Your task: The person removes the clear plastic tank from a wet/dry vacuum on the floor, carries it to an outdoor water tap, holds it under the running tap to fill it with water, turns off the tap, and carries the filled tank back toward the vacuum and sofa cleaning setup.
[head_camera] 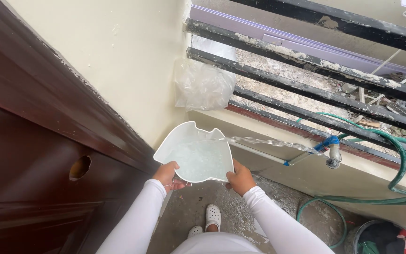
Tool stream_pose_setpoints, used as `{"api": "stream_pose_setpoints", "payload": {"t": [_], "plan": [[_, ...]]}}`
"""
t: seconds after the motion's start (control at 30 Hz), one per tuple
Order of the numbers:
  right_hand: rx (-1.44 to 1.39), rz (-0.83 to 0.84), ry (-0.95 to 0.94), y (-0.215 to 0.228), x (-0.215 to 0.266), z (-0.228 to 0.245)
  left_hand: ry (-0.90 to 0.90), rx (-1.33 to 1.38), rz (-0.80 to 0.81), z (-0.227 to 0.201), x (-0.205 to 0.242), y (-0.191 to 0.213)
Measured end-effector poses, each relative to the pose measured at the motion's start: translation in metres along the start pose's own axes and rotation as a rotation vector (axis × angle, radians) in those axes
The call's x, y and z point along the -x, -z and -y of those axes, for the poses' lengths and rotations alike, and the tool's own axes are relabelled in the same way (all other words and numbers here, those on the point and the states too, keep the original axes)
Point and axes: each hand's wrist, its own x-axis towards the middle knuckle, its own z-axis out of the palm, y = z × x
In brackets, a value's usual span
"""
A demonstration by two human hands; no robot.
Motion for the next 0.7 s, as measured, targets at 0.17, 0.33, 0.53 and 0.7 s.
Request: {"api": "stream_pose_setpoints", "payload": {"t": [0.17, 0.33, 0.53, 0.7], "plan": [[0.026, 0.014, -0.004, 0.002, -0.003, -0.005, -0.009, 0.003, -0.015, 0.007, -0.007, 0.0], [0.02, 0.024, -0.009, 0.007, -0.005, 0.0, 0.012, 0.012, -0.031, 0.0, -0.005, -0.004], [0.023, 0.033, -0.011, 0.011, -0.011, -0.004, 0.02, 0.034, -0.005, -0.001, -0.009, -0.007], [0.007, 0.032, 0.004, 0.015, -0.014, -0.007, 0.017, 0.035, -0.02, 0.001, -0.015, -0.009]]}}
